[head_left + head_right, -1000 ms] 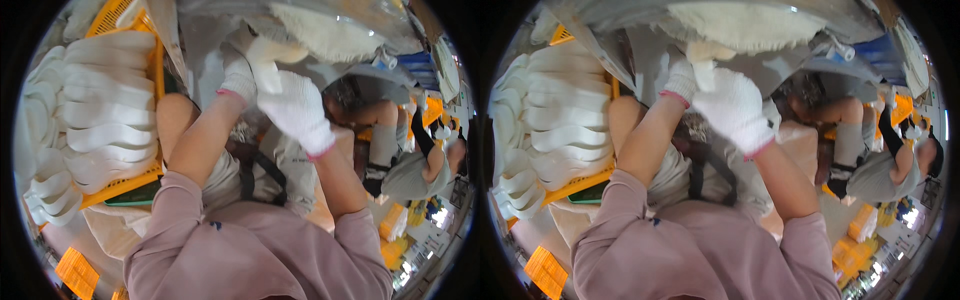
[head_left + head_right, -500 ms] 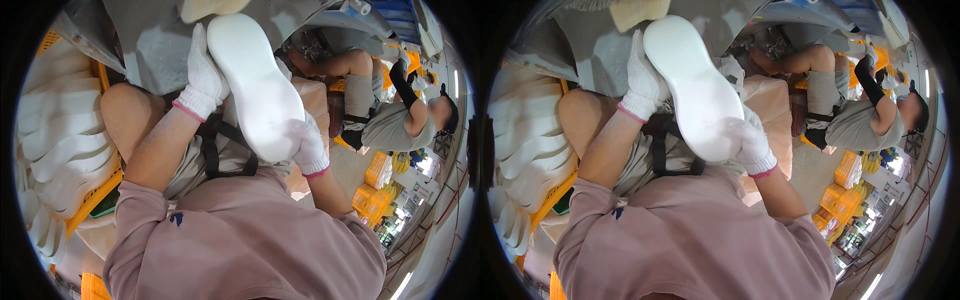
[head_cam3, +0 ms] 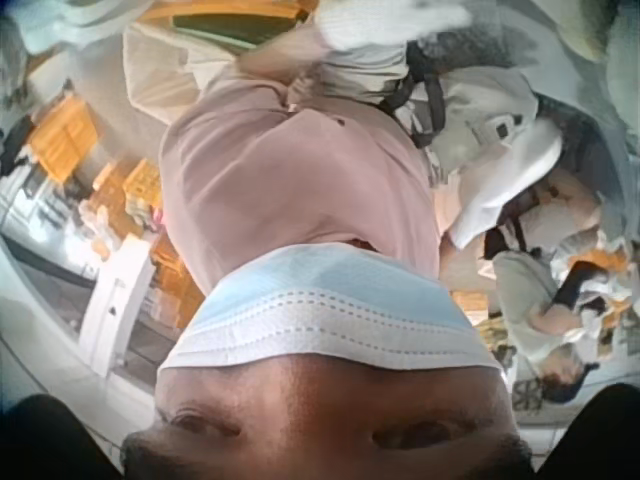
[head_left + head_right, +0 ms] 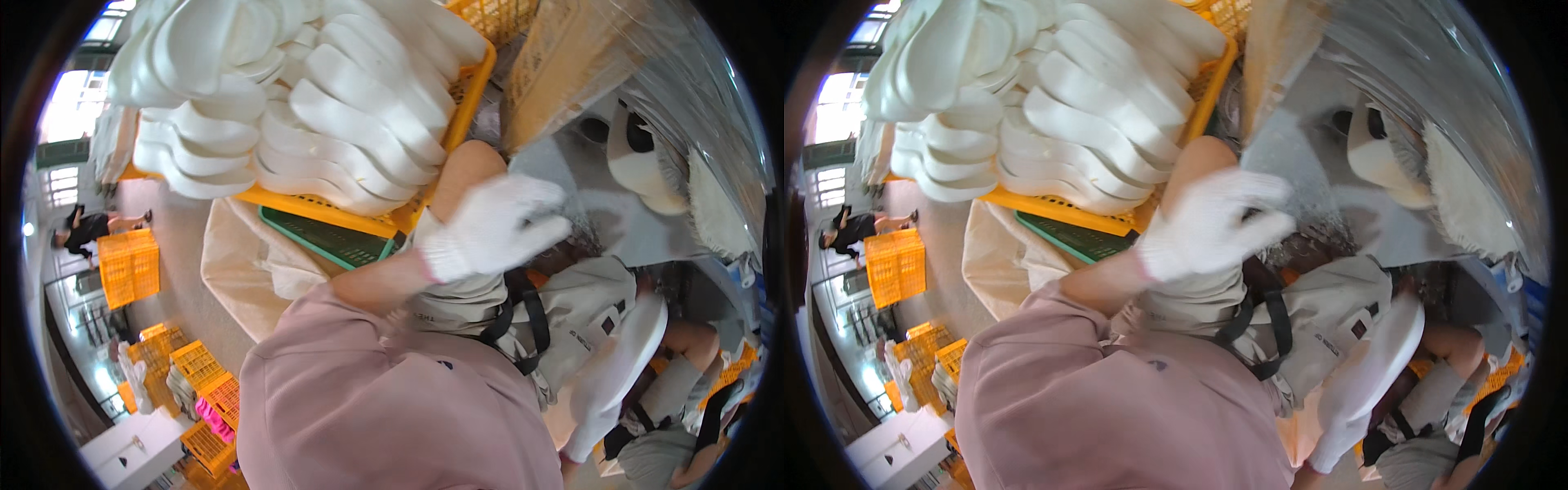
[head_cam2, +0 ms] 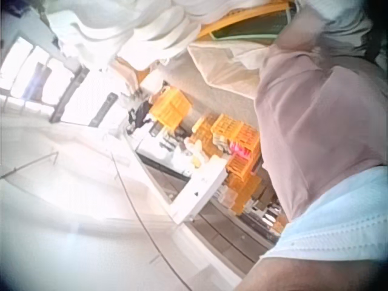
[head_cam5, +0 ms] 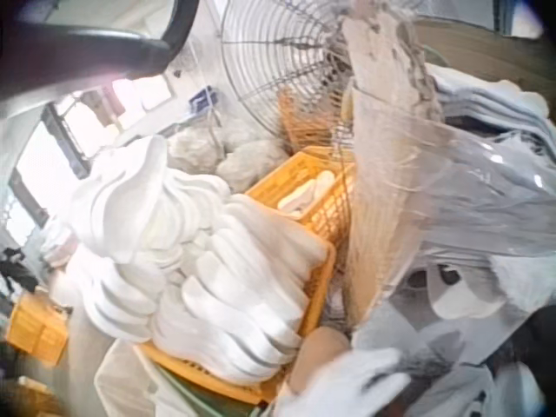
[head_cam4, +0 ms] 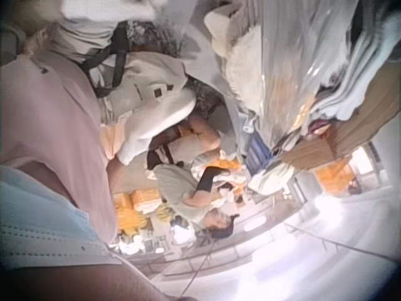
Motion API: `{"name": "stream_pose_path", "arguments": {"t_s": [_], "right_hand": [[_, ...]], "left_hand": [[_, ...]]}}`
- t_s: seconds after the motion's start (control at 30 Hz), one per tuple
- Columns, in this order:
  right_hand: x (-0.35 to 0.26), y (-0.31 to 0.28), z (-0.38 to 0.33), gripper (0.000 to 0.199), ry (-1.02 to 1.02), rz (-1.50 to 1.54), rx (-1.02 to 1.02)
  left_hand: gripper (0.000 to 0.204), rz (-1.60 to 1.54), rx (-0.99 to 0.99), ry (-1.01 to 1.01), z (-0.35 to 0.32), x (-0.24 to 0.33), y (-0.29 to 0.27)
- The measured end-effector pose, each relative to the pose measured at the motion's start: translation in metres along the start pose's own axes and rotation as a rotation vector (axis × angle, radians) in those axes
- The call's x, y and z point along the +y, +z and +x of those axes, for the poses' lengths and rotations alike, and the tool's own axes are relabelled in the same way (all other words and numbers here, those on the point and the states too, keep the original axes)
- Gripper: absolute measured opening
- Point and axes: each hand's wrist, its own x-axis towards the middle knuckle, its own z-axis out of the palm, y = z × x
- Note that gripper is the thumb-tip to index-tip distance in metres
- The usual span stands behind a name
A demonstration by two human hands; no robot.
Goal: The person repeatedly picks white shoe parts from a yellow basket, rubs them against a rotating brush on a machine, and places them into a green basket. The process is repeated continuously for many items.
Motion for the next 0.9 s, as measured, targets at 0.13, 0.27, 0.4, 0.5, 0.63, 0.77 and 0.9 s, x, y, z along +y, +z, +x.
{"name": "stream_pose_path", "arguments": {"t_s": [0.13,0.27,0.4,0.5,0.63,0.77,0.9], "right_hand": [[0.054,-0.028,-0.005,0.045,0.115,-0.852,-0.448],[0.004,0.013,0.022,0.031,-0.318,-0.475,-0.288],[-0.125,0.102,0.036,0.033,-0.461,-0.174,-0.291],[-0.239,0.184,0.025,0.034,-0.689,0.094,-0.522],[-0.37,0.298,0.002,0.046,-1.041,0.428,-0.572],[-0.455,0.397,-0.005,0.048,-1.239,0.561,-0.297],[-0.49,0.457,0.004,0.041,-1.034,0.39,-0.682]], "left_hand": [[0.04,0.547,0.328,-0.118,0.018,-0.021,-0.149],[0.074,0.974,0.266,-0.43,0.055,-0.037,-0.222],[0.087,0.715,0.288,-0.448,0.034,-0.028,-0.221],[0.083,0.941,0.274,-0.147,0.003,-0.024,-0.215],[0.061,0.736,0.386,-0.198,-0.02,-0.028,-0.215],[0.044,0.533,0.487,-0.158,-0.028,-0.035,-0.214],[0.036,0.654,0.408,-0.227,-0.036,-0.039,-0.208]]}}
